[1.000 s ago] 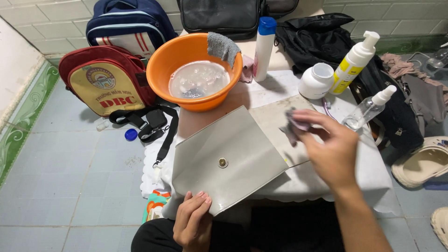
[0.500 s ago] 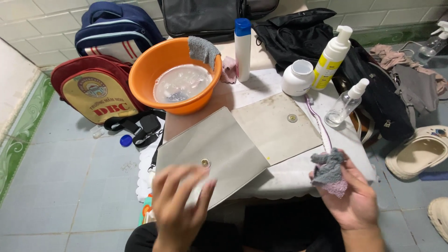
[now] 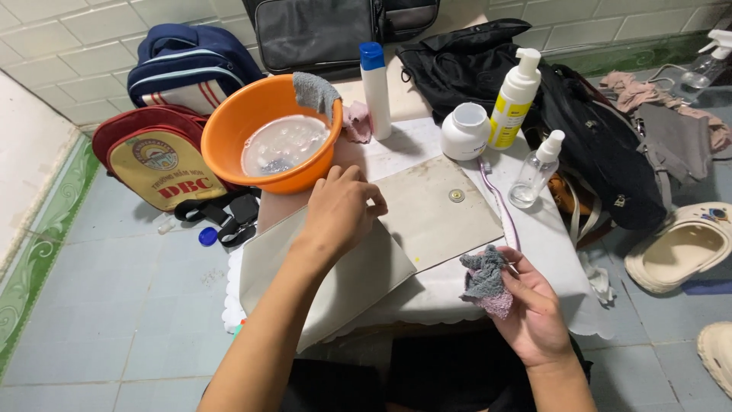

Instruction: Cleaning the exterior of a grey leather bag using foam cleaner, a toothbrush, and a cloth.

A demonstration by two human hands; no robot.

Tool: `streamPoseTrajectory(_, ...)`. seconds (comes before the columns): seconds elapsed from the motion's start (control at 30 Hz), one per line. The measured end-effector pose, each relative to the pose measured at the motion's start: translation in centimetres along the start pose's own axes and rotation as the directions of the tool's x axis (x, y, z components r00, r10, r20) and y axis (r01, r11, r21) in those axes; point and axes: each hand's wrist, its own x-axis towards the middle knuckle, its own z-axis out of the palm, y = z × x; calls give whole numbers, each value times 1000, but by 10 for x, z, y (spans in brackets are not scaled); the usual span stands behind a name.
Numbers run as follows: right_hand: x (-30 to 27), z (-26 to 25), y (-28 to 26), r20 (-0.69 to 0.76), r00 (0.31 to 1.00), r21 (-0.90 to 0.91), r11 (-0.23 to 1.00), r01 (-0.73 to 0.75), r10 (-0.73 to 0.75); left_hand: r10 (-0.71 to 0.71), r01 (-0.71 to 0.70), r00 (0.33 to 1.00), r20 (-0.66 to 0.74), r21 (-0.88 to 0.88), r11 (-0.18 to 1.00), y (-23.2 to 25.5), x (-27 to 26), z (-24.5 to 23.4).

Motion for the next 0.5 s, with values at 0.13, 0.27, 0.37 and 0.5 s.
streamPoseTrajectory(0.13,0,-4,0,25,1000,4,1000,8,-8,-4,-7,988,-152,-73,997,-5,-3,0)
streamPoseTrajectory(0.27,1,-3,6,27,1000,11,1000,1,-2,-148,95,959,-241,-220,971,-15,-19,-29)
streamPoseTrajectory(0.37,-2,-2,3,-6,1000,-22,1000,17,-17,-206,121,920,-334,-257,959,-24,-39,-43)
streamPoseTrajectory(0.5,-2,-7,3,-2,1000,-35,999,17,-17,-258,84,742,-619,-296,952,-51,-98,-60)
